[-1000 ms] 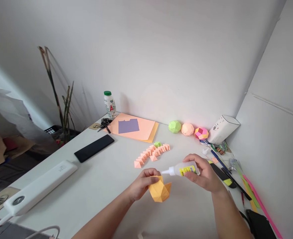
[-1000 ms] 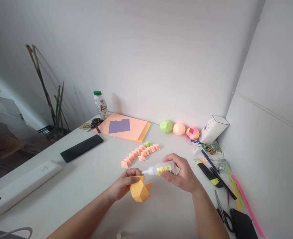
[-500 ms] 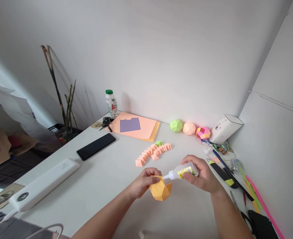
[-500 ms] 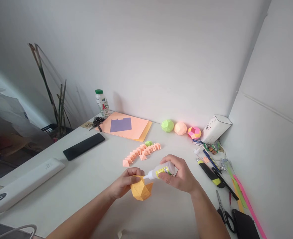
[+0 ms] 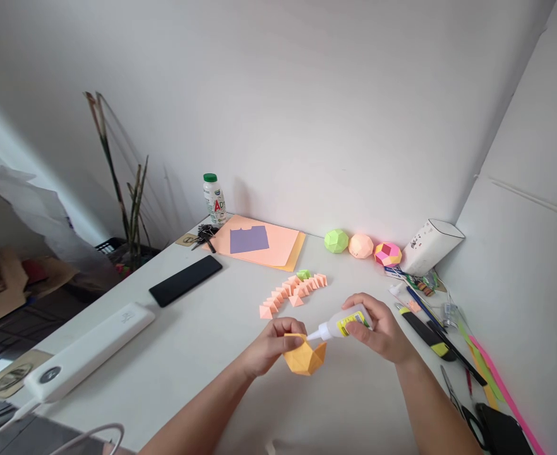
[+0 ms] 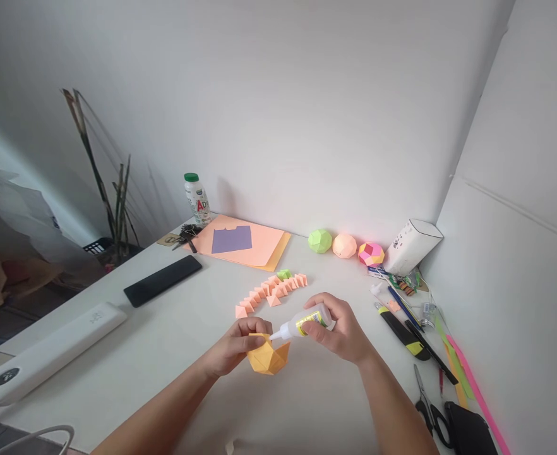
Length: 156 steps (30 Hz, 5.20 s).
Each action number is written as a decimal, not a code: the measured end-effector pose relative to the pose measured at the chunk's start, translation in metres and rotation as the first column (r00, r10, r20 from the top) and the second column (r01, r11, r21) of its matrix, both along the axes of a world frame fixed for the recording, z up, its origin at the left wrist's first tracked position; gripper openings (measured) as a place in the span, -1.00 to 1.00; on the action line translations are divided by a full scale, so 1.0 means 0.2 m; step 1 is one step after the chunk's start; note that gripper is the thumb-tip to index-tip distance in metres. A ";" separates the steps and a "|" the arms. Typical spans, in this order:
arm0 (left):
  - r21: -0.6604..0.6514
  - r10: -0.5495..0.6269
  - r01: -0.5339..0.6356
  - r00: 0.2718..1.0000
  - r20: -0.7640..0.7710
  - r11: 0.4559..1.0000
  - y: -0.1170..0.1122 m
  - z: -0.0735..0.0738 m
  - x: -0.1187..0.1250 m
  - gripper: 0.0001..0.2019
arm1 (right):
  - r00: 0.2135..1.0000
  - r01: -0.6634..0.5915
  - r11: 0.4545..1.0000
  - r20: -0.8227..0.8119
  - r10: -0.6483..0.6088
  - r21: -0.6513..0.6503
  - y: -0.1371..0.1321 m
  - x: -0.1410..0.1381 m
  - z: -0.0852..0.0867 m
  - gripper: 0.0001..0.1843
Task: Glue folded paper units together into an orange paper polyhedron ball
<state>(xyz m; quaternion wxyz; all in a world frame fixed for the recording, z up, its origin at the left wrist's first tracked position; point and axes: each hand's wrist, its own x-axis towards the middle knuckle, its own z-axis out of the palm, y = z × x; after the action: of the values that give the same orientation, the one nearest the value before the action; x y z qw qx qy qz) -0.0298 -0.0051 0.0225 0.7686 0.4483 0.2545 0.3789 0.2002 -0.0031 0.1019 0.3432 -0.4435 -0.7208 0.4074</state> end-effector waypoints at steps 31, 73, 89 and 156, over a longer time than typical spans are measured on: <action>0.068 -0.054 0.046 0.991 0.120 0.997 0.01 -0.02 -0.02 -0.81 | 0.982 -0.060 0.969 -0.189 0.014 -0.240 0.06 0.01 -0.03 -0.69; 0.069 -0.083 0.076 0.992 0.092 0.995 0.01 -0.04 -0.03 -0.80 | 0.990 0.005 0.989 -0.136 -0.026 -0.147 0.02 -0.02 -0.02 -0.68; 0.074 -0.079 0.071 0.991 0.110 0.995 0.01 -0.05 -0.03 -0.81 | 0.989 0.013 0.988 -0.144 -0.035 -0.155 0.02 -0.01 -0.02 -0.69; 0.006 -0.132 0.132 0.988 0.079 0.991 0.05 -0.04 -0.05 -0.86 | 0.903 0.280 0.885 0.210 -0.374 0.372 0.31 -0.40 -0.66 -0.91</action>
<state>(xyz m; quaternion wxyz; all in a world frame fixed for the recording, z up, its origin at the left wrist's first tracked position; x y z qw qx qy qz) -0.0389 0.0057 0.0137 0.8013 0.4490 0.1932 0.3448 0.1196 0.0597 -0.0298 0.3738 -0.5475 -0.7335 0.1496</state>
